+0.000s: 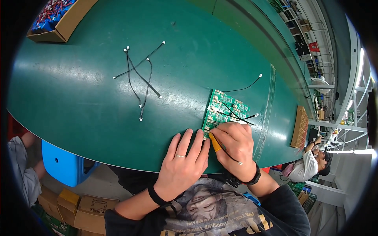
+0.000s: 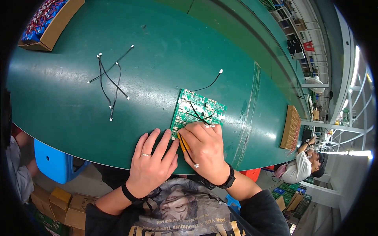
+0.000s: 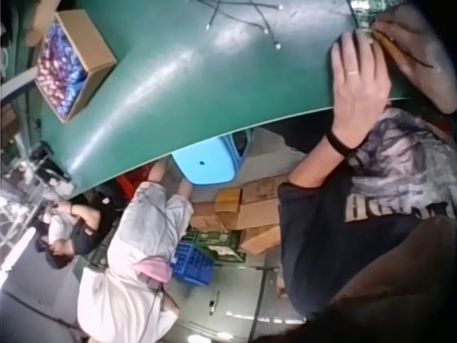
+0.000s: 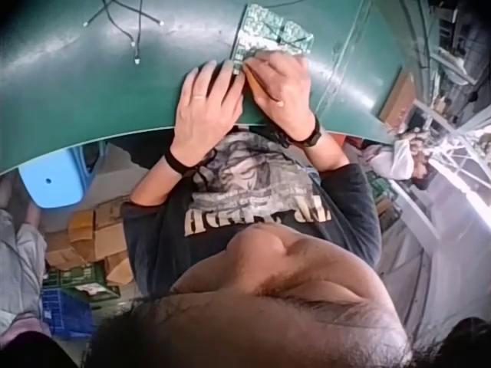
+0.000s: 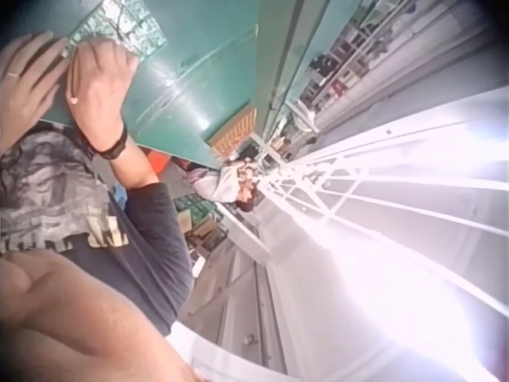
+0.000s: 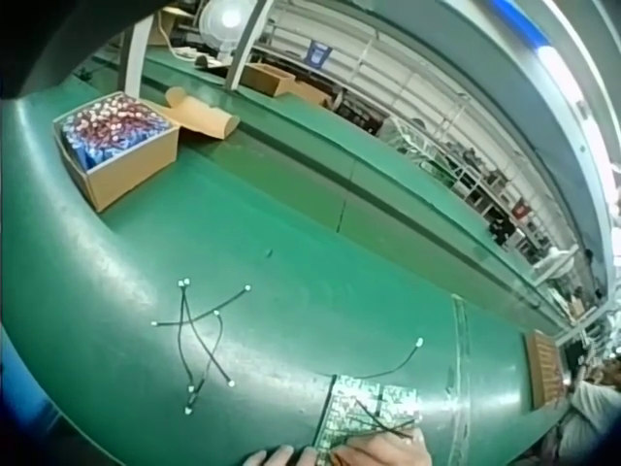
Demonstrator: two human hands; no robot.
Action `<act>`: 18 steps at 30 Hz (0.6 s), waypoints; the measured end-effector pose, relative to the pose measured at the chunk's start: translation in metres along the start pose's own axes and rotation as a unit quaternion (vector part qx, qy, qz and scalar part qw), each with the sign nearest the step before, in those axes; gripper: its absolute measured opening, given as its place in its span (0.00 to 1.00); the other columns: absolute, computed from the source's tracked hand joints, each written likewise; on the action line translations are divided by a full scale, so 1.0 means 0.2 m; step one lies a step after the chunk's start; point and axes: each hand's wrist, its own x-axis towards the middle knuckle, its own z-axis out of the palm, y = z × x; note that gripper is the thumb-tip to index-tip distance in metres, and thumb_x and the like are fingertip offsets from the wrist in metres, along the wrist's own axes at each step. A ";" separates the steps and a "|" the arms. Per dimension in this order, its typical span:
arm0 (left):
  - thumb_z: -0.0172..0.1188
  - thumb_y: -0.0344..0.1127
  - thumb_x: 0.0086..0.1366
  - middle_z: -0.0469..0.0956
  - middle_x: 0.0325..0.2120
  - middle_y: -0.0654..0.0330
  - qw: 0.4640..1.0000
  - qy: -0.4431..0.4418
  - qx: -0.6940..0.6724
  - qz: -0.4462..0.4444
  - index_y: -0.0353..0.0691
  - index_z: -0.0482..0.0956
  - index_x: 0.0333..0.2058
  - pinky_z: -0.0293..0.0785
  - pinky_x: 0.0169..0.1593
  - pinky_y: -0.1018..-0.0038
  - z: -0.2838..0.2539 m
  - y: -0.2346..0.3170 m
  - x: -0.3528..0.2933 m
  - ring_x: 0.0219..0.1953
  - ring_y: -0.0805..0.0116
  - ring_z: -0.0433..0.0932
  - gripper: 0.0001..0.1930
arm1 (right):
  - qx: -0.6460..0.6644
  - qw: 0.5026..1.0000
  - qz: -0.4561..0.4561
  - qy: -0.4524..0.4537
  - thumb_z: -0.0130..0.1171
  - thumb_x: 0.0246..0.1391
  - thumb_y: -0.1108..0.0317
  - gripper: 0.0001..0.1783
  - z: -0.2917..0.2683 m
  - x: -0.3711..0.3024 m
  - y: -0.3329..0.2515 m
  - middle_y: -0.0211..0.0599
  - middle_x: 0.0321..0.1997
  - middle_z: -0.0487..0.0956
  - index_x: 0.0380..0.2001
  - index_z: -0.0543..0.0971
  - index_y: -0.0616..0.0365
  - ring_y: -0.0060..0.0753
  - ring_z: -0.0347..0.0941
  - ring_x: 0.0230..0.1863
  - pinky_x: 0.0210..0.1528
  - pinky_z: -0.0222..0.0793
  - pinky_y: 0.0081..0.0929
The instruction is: The person connects wires to circuit boards by hand, repeats the process for several boards, and then carries a board through the factory.
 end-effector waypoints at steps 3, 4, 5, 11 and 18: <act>0.63 0.39 0.64 0.79 0.55 0.55 1.000 0.004 0.008 0.003 0.41 0.85 0.48 0.71 0.65 0.57 0.00 0.00 0.00 0.60 0.53 0.74 0.16 | -0.008 1.000 -0.005 -0.003 0.68 0.36 0.79 0.24 0.00 -0.01 0.00 0.34 0.43 0.80 0.44 0.84 0.58 0.38 0.77 0.44 0.46 0.61 0.35; 0.63 0.39 0.64 0.79 0.55 0.55 1.000 0.006 0.006 0.003 0.41 0.84 0.48 0.71 0.65 0.56 0.00 0.00 0.00 0.60 0.53 0.74 0.16 | -0.010 1.000 -0.008 -0.002 0.68 0.35 0.79 0.26 0.00 -0.02 0.00 0.34 0.43 0.80 0.45 0.84 0.57 0.38 0.77 0.44 0.46 0.61 0.36; 0.63 0.39 0.64 0.79 0.55 0.55 1.000 0.008 0.004 0.004 0.41 0.84 0.48 0.71 0.65 0.56 0.01 0.00 0.00 0.60 0.53 0.74 0.16 | -0.013 1.000 -0.011 0.000 0.67 0.34 0.80 0.27 0.01 -0.02 0.00 0.35 0.44 0.80 0.46 0.84 0.57 0.39 0.77 0.45 0.47 0.60 0.36; 0.68 0.37 0.59 0.76 0.57 0.53 1.000 0.014 -0.014 -0.003 0.41 0.85 0.49 0.71 0.64 0.50 0.02 -0.01 -0.02 0.62 0.49 0.71 0.19 | -0.003 1.000 -0.011 0.017 0.70 0.39 0.80 0.26 0.00 -0.08 0.07 0.36 0.47 0.80 0.48 0.84 0.57 0.41 0.76 0.49 0.51 0.64 0.37; 0.68 0.33 0.59 0.78 0.54 0.53 0.996 0.033 -0.088 0.002 0.40 0.84 0.47 0.74 0.60 0.53 -0.12 -0.05 0.03 0.57 0.51 0.75 0.16 | 0.051 0.981 0.172 0.077 0.72 0.52 0.73 0.35 -0.04 -0.32 0.33 0.51 0.70 0.70 0.65 0.73 0.59 0.56 0.66 0.70 0.72 0.61 0.44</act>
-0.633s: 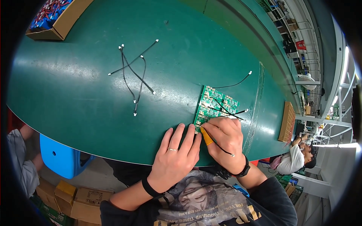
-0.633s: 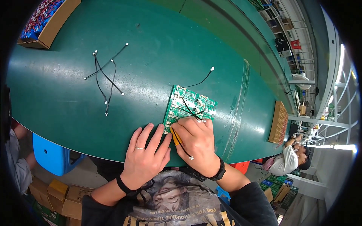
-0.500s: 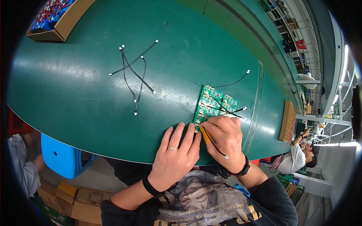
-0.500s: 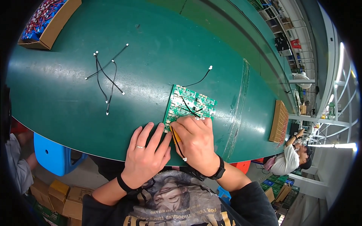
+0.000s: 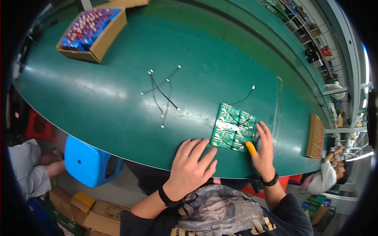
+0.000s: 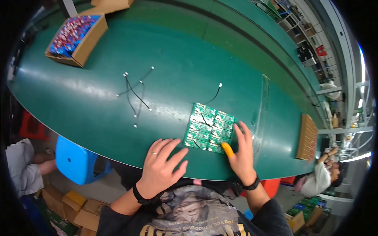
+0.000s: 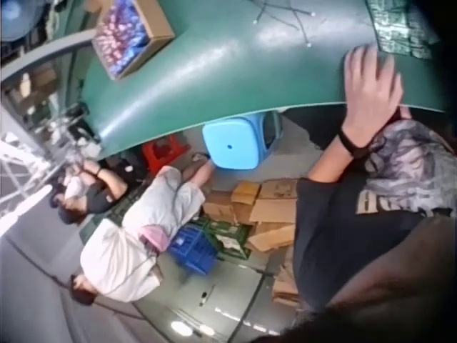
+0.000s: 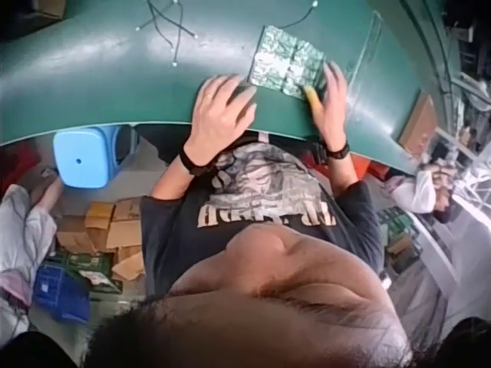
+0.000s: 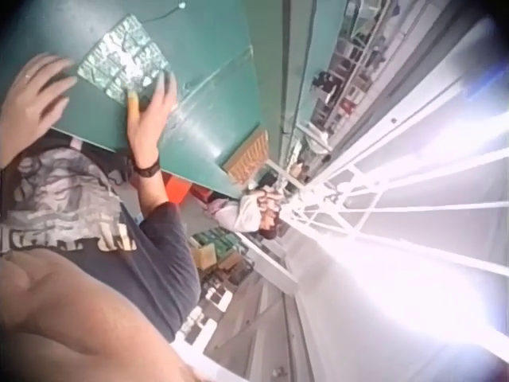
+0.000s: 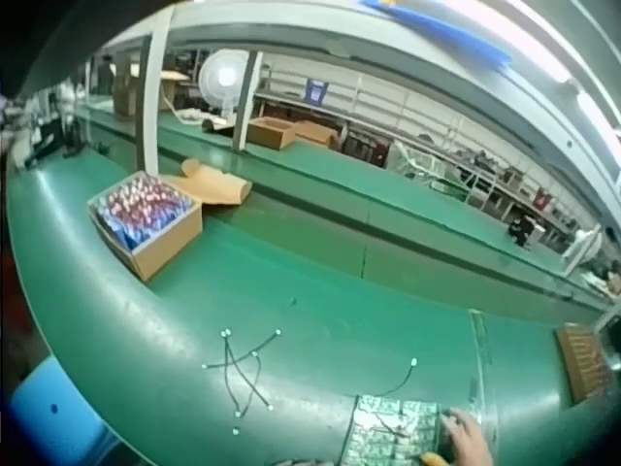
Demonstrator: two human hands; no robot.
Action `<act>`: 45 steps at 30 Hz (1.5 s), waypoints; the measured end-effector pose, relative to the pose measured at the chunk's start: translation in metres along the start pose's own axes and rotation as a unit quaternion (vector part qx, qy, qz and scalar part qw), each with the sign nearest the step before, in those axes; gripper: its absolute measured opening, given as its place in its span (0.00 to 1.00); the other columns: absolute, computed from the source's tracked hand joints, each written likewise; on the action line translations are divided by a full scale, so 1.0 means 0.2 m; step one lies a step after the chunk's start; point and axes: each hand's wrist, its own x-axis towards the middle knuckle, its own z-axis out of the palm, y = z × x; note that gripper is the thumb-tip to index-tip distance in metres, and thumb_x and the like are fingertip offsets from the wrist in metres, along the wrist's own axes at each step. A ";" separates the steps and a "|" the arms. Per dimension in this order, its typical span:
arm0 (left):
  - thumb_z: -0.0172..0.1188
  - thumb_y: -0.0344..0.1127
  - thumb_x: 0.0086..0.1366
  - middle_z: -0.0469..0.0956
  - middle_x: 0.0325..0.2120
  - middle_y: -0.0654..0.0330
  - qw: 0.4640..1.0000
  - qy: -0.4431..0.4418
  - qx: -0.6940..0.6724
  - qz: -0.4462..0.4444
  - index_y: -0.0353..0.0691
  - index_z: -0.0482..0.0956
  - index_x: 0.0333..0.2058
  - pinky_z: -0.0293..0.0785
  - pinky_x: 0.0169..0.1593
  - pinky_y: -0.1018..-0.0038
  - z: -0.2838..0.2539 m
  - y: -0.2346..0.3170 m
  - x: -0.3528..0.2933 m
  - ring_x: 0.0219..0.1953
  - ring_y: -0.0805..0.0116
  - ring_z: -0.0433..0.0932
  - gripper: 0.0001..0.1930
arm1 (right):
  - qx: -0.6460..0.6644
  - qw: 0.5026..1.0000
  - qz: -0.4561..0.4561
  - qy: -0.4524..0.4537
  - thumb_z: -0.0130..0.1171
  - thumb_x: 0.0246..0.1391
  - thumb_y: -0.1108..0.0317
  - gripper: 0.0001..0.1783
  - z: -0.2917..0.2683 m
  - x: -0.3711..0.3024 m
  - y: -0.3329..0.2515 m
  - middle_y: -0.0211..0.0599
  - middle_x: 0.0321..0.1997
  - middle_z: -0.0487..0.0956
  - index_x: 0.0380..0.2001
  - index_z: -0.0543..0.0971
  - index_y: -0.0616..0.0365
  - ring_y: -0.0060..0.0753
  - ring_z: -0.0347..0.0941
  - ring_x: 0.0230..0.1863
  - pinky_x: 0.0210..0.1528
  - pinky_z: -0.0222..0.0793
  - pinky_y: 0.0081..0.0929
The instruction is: The person connects wires to circuit boards by hand, repeats the process for several boards, and then carries a board through the factory.
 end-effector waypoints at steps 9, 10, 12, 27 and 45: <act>0.68 0.26 0.61 0.78 0.34 0.51 0.959 0.076 0.218 -0.165 0.36 0.81 0.37 0.76 0.43 0.58 -0.25 -0.22 0.12 0.38 0.46 0.78 0.07 | 0.049 0.997 -0.050 -0.020 0.70 0.56 0.69 0.44 0.08 -0.11 -0.02 0.57 0.78 0.59 0.73 0.63 0.61 0.61 0.52 0.80 0.79 0.49 0.49; 0.67 0.26 0.61 0.78 0.33 0.51 0.961 0.078 0.210 -0.165 0.36 0.80 0.36 0.76 0.42 0.57 -0.24 -0.24 0.12 0.37 0.44 0.78 0.06 | 0.060 0.997 -0.053 -0.010 0.70 0.56 0.69 0.44 0.07 -0.11 -0.03 0.57 0.78 0.59 0.73 0.63 0.61 0.61 0.52 0.80 0.79 0.49 0.49; 0.67 0.26 0.62 0.77 0.32 0.50 0.960 0.083 0.214 -0.159 0.35 0.80 0.35 0.76 0.41 0.56 -0.25 -0.27 0.10 0.36 0.43 0.77 0.05 | 0.062 0.996 -0.059 0.011 0.69 0.56 0.71 0.38 0.05 -0.11 -0.04 0.56 0.74 0.65 0.69 0.68 0.60 0.59 0.59 0.76 0.76 0.56 0.49; 0.56 0.24 0.74 0.85 0.34 0.53 0.826 0.016 -0.475 -0.303 0.32 0.77 0.42 0.79 0.39 0.75 -0.34 0.12 0.06 0.33 0.72 0.82 0.03 | 0.443 0.864 -0.200 -0.133 0.70 0.57 0.73 0.14 -0.03 -0.01 -0.29 0.35 0.38 0.84 0.48 0.85 0.58 0.29 0.82 0.37 0.39 0.77 0.27; 0.66 0.14 0.63 0.86 0.44 0.49 0.870 -0.067 -0.438 -0.218 0.28 0.79 0.49 0.83 0.53 0.68 -0.06 0.38 0.05 0.47 0.62 0.87 0.16 | 0.594 0.796 -0.057 -0.104 0.62 0.67 0.73 0.09 -0.04 0.03 -0.22 0.38 0.40 0.85 0.45 0.87 0.65 0.27 0.82 0.37 0.41 0.78 0.24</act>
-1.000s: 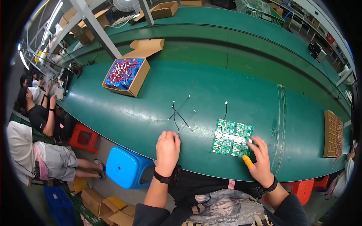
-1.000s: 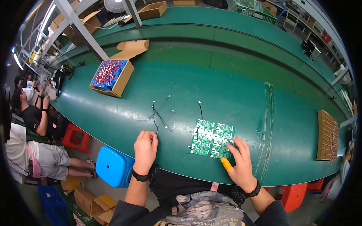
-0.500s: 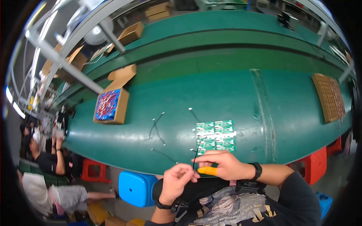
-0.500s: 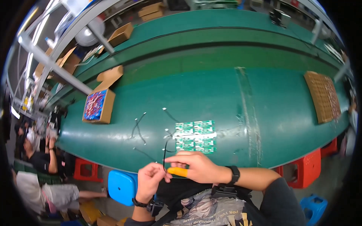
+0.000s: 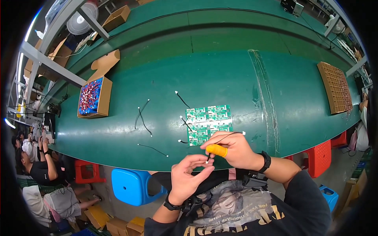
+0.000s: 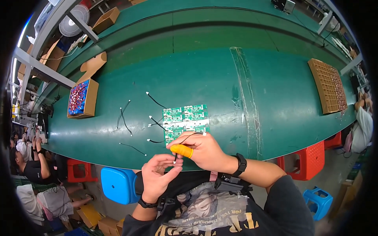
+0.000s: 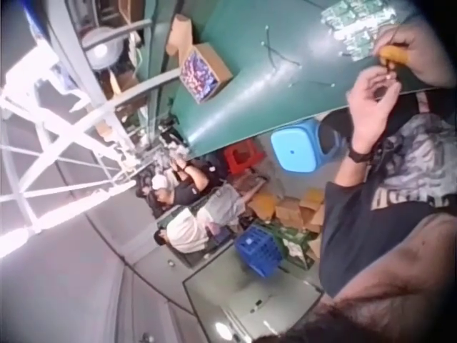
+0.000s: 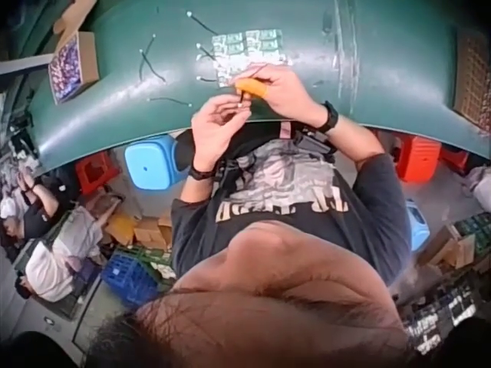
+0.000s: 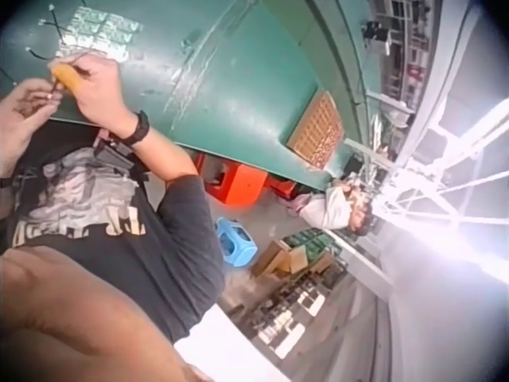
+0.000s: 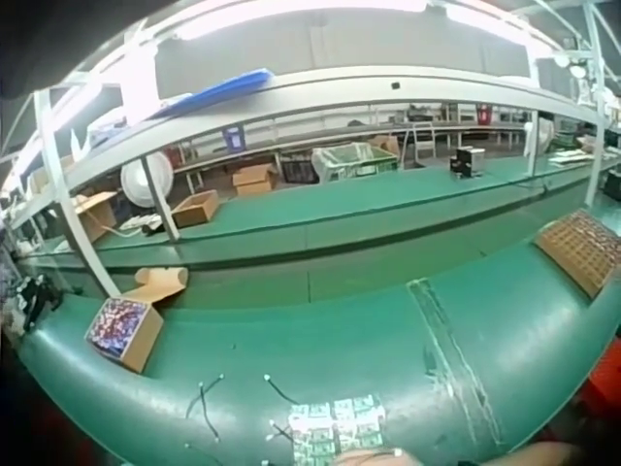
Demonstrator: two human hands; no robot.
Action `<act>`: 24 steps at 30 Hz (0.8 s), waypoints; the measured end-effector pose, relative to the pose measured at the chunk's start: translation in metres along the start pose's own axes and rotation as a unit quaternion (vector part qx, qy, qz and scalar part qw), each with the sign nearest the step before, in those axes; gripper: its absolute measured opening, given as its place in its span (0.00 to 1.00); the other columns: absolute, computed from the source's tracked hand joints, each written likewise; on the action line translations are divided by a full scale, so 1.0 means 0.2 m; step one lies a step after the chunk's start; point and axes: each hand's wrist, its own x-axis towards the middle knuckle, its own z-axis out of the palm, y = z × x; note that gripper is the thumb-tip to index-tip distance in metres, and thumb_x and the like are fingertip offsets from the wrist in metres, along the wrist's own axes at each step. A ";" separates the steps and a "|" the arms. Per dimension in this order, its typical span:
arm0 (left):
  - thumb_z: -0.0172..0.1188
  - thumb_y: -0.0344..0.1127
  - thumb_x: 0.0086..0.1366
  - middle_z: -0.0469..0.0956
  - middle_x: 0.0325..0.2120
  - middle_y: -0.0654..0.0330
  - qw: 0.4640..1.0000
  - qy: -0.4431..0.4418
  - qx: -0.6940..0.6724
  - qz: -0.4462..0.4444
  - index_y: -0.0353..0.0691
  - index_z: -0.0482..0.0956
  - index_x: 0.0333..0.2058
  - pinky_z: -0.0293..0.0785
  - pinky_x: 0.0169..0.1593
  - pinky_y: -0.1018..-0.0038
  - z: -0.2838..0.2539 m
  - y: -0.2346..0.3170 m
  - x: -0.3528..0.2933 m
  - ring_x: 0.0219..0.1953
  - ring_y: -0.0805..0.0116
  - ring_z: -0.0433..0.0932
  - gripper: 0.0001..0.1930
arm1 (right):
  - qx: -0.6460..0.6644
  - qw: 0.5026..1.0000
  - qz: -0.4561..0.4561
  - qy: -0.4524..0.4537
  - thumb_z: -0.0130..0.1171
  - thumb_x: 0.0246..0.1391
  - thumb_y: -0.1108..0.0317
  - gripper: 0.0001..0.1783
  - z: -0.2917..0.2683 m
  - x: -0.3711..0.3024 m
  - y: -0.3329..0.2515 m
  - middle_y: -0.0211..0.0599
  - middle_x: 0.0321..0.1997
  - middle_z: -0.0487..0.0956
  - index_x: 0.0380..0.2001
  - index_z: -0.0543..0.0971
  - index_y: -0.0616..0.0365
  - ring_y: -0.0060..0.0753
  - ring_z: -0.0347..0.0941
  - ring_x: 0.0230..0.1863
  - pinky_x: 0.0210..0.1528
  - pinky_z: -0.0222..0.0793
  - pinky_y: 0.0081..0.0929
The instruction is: The person connects wires to circuit boards by hand, repeats the process for several boards, and then carries a board through the factory.
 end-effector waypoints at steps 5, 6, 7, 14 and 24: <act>0.63 0.17 0.67 0.87 0.40 0.49 0.982 0.033 0.182 0.049 0.26 0.81 0.46 0.85 0.49 0.70 0.00 -0.04 0.00 0.40 0.64 0.88 0.09 | 0.007 1.000 0.020 0.018 0.64 0.65 0.73 0.09 -0.02 -0.04 0.02 0.38 0.41 0.85 0.45 0.87 0.64 0.28 0.81 0.40 0.45 0.78 0.26; 0.63 0.17 0.67 0.87 0.40 0.49 0.982 0.031 0.182 0.050 0.26 0.81 0.46 0.85 0.49 0.70 0.00 -0.05 0.00 0.40 0.64 0.88 0.09 | 0.020 0.999 0.037 0.024 0.66 0.64 0.73 0.09 -0.02 -0.04 0.02 0.39 0.41 0.85 0.44 0.87 0.64 0.29 0.81 0.41 0.46 0.77 0.26; 0.62 0.18 0.68 0.87 0.38 0.49 0.990 0.042 0.130 0.016 0.26 0.81 0.45 0.85 0.48 0.71 0.01 -0.05 0.00 0.39 0.64 0.88 0.08 | 0.020 0.999 0.036 0.026 0.66 0.64 0.73 0.09 -0.03 -0.05 0.03 0.39 0.41 0.85 0.44 0.87 0.64 0.29 0.81 0.41 0.46 0.77 0.26; 0.59 0.21 0.72 0.87 0.35 0.50 0.994 0.057 -0.012 -0.088 0.25 0.82 0.45 0.85 0.44 0.71 0.03 -0.12 0.02 0.37 0.65 0.88 0.07 | -0.094 0.994 -0.060 -0.017 0.69 0.59 0.75 0.10 -0.06 -0.08 0.13 0.38 0.44 0.83 0.45 0.87 0.61 0.30 0.81 0.46 0.50 0.77 0.28; 0.64 0.22 0.69 0.87 0.36 0.52 0.996 0.050 0.049 -0.059 0.26 0.84 0.45 0.86 0.44 0.73 0.03 -0.17 0.06 0.38 0.66 0.88 0.08 | -0.052 0.999 0.010 0.007 0.70 0.56 0.76 0.10 -0.09 -0.09 0.15 0.39 0.42 0.85 0.42 0.88 0.60 0.35 0.82 0.45 0.49 0.77 0.30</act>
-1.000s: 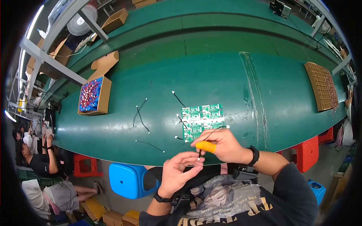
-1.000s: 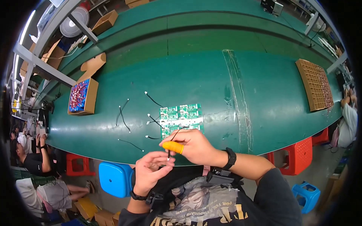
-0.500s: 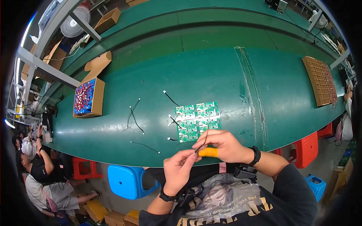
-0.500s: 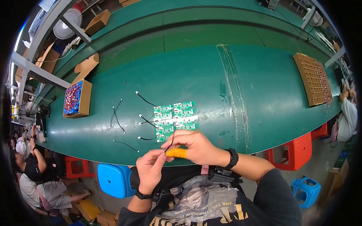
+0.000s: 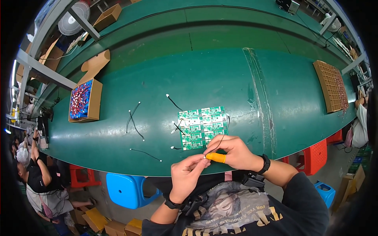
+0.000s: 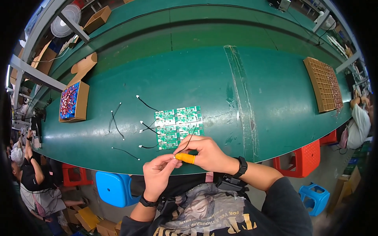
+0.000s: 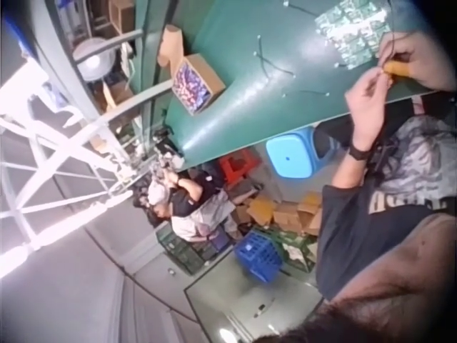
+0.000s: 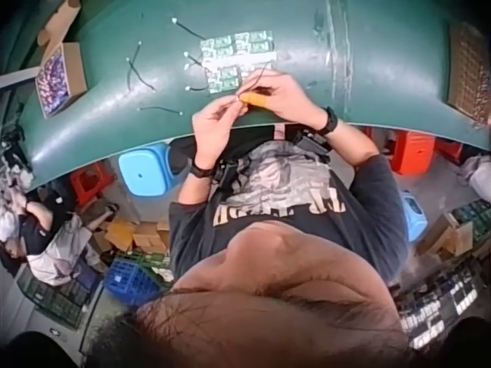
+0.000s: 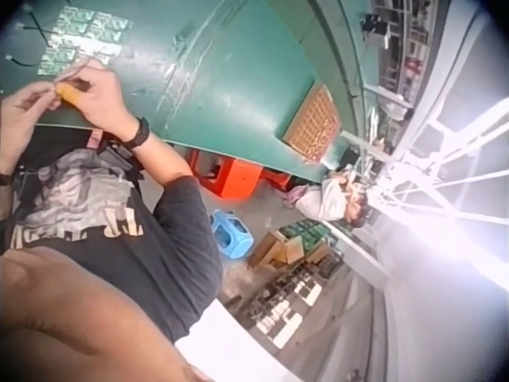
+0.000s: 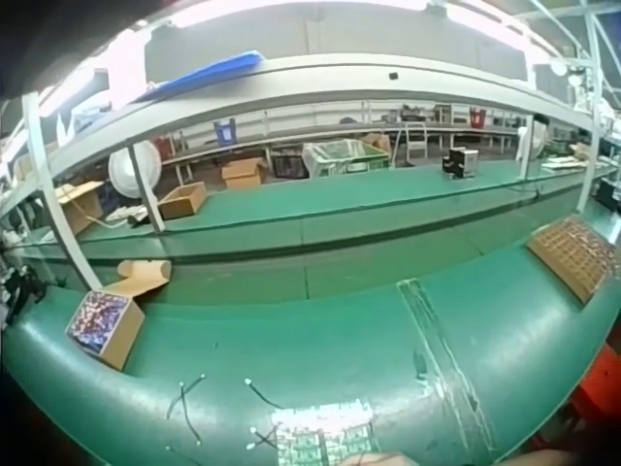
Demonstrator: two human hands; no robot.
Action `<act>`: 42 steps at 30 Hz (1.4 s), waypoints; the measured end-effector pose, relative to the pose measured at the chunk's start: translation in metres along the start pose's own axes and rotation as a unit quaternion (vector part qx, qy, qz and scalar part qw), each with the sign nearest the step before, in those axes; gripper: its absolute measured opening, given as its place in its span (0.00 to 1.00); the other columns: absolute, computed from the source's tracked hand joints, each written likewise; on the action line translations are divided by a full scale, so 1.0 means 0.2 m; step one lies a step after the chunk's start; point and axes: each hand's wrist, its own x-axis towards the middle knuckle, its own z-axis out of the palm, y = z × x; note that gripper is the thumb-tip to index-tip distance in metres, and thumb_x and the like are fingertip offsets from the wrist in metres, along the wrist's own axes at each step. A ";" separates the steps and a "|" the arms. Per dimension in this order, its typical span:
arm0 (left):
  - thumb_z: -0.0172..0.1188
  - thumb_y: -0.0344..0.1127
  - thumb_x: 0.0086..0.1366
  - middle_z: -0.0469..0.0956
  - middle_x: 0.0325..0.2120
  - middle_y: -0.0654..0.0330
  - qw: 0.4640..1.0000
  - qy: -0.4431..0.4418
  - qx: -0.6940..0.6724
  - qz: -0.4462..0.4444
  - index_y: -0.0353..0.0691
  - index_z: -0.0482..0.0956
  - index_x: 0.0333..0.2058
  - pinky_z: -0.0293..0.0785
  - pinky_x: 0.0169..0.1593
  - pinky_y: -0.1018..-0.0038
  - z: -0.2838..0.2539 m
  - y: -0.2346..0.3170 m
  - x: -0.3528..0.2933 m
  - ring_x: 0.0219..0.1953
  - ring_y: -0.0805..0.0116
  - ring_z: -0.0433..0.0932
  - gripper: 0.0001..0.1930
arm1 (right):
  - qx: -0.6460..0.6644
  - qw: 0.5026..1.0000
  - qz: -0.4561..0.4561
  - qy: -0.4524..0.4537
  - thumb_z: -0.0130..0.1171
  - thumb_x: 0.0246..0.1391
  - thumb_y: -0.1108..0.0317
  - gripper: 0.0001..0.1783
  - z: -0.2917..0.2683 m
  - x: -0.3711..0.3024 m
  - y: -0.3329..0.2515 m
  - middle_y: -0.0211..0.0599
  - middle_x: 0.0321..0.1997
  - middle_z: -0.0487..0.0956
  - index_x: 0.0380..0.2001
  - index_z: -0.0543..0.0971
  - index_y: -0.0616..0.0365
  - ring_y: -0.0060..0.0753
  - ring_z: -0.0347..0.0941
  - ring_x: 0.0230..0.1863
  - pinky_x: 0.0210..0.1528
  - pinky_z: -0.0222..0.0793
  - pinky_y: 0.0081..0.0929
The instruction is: The person connects wires to circuit boards by hand, repeats the process for several boards, and then carries a board through the factory.
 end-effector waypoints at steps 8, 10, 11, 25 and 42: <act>0.69 0.24 0.65 0.87 0.33 0.52 0.976 -0.022 0.207 0.067 0.29 0.86 0.42 0.84 0.41 0.73 0.00 0.05 0.05 0.34 0.67 0.88 0.08 | -0.129 0.991 0.012 -0.039 0.70 0.56 0.75 0.09 -0.08 0.00 -0.03 0.39 0.41 0.85 0.41 0.88 0.60 0.38 0.82 0.44 0.49 0.78 0.32; 0.70 0.24 0.63 0.87 0.33 0.52 0.967 -0.030 0.239 0.084 0.30 0.86 0.40 0.84 0.42 0.72 0.02 0.03 0.06 0.34 0.66 0.88 0.08 | -0.165 0.985 0.015 -0.057 0.69 0.57 0.74 0.08 -0.12 0.01 -0.03 0.40 0.40 0.85 0.41 0.88 0.61 0.39 0.82 0.43 0.49 0.78 0.33; 0.71 0.25 0.62 0.86 0.37 0.51 0.946 -0.027 0.279 0.162 0.31 0.86 0.41 0.83 0.45 0.69 0.03 0.01 0.07 0.39 0.62 0.87 0.09 | -0.169 0.984 0.017 -0.057 0.69 0.57 0.74 0.08 -0.16 0.05 -0.03 0.40 0.40 0.85 0.41 0.88 0.61 0.39 0.82 0.43 0.49 0.78 0.33; 0.69 0.46 0.63 0.68 0.67 0.48 0.801 -0.149 0.500 0.293 0.36 0.76 0.60 0.62 0.72 0.51 0.10 -0.11 0.14 0.72 0.48 0.62 0.30 | -0.367 0.929 -0.026 -0.030 0.65 0.56 0.76 0.07 -0.35 0.50 0.05 0.42 0.42 0.84 0.39 0.86 0.63 0.45 0.81 0.46 0.50 0.78 0.36; 0.68 0.44 0.63 0.68 0.67 0.49 0.811 -0.144 0.481 0.301 0.36 0.76 0.61 0.62 0.72 0.53 0.07 -0.14 0.15 0.72 0.51 0.64 0.30 | -0.478 0.877 -0.040 -0.033 0.67 0.53 0.78 0.08 -0.28 0.50 0.01 0.39 0.42 0.83 0.38 0.87 0.62 0.45 0.82 0.42 0.46 0.79 0.34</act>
